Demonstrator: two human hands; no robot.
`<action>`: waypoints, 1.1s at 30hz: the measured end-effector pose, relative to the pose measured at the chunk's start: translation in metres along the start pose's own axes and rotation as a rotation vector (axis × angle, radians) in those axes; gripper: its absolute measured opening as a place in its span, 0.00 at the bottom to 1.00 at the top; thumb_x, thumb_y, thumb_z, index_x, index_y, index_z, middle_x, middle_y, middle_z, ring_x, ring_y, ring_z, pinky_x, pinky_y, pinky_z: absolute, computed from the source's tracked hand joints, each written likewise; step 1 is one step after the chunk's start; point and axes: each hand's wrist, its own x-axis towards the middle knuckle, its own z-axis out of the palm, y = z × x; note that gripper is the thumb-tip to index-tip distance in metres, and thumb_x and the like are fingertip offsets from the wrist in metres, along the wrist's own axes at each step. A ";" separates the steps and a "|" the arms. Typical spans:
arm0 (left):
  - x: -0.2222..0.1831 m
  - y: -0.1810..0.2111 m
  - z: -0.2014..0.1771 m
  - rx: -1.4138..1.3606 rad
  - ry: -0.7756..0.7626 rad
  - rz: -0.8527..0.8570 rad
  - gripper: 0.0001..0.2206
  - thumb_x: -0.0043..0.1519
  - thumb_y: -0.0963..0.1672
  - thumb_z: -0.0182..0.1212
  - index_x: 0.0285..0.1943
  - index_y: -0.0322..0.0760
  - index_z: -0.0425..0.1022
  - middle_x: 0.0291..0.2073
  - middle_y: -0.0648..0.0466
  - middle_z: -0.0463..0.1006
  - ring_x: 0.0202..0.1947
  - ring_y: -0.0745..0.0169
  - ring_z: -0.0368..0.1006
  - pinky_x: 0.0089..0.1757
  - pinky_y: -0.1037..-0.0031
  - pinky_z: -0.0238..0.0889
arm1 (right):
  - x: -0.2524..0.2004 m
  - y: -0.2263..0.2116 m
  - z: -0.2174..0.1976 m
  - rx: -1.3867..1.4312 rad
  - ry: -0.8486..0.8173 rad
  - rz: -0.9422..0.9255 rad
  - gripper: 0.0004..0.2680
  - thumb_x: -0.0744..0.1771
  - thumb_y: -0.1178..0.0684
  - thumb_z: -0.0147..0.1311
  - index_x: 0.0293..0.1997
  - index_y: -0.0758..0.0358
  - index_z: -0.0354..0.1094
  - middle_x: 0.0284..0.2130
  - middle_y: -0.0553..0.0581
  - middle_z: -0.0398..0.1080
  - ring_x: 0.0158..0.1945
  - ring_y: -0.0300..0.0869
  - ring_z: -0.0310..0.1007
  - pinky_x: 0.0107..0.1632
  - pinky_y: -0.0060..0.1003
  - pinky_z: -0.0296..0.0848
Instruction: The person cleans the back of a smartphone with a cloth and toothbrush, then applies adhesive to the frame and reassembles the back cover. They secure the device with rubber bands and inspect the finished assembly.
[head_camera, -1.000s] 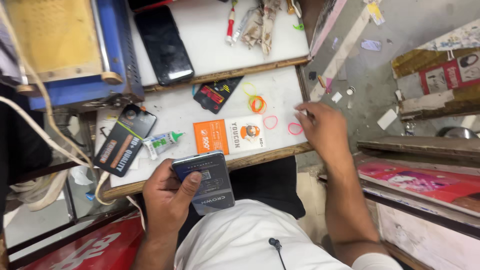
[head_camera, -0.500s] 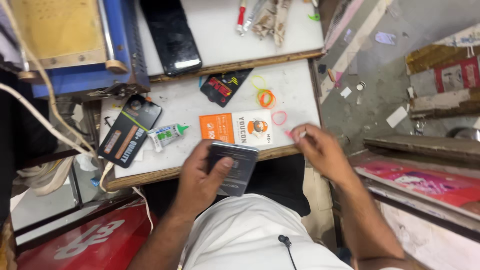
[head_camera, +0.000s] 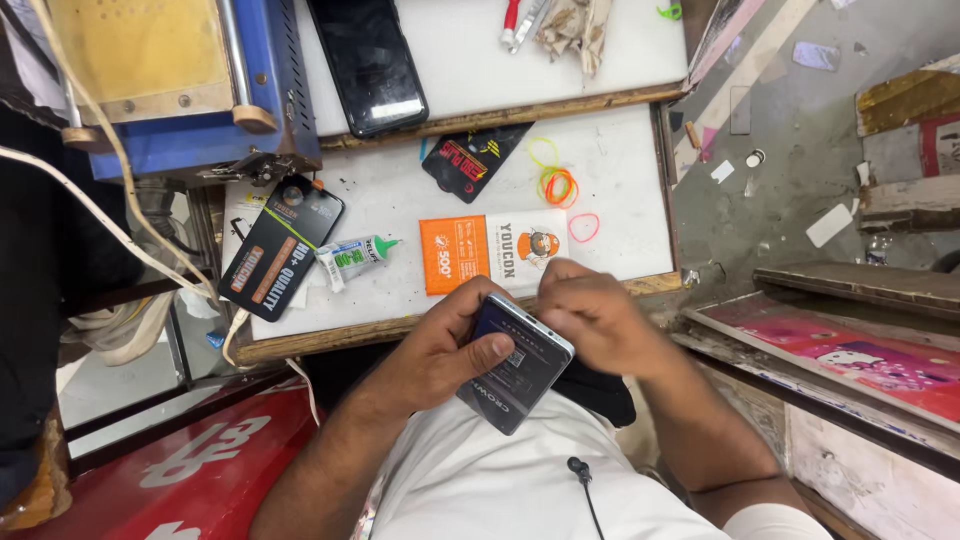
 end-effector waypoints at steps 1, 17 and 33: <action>-0.001 0.001 0.001 0.048 0.013 -0.002 0.12 0.70 0.46 0.59 0.56 0.32 0.67 0.42 0.57 0.73 0.43 0.76 0.68 0.45 0.79 0.67 | 0.003 0.002 -0.006 0.317 -0.015 -0.099 0.06 0.73 0.53 0.50 0.45 0.63 0.68 0.33 0.55 0.68 0.38 0.48 0.65 0.46 0.53 0.69; 0.035 0.095 -0.022 -0.285 0.552 0.723 0.11 0.76 0.42 0.59 0.62 0.29 0.67 0.49 0.48 0.78 0.49 0.59 0.75 0.55 0.66 0.69 | -0.062 0.044 0.029 -0.136 0.069 -0.332 0.05 0.73 0.54 0.54 0.44 0.64 0.70 0.30 0.54 0.71 0.31 0.43 0.66 0.38 0.45 0.70; 0.036 0.013 0.027 1.039 0.235 0.821 0.18 0.62 0.35 0.66 0.58 0.34 0.65 0.48 0.45 0.72 0.44 0.45 0.74 0.45 0.59 0.69 | -0.014 -0.044 -0.004 0.651 0.310 0.423 0.21 0.72 0.45 0.51 0.66 0.78 0.63 0.36 0.62 0.74 0.36 0.42 0.76 0.45 0.36 0.76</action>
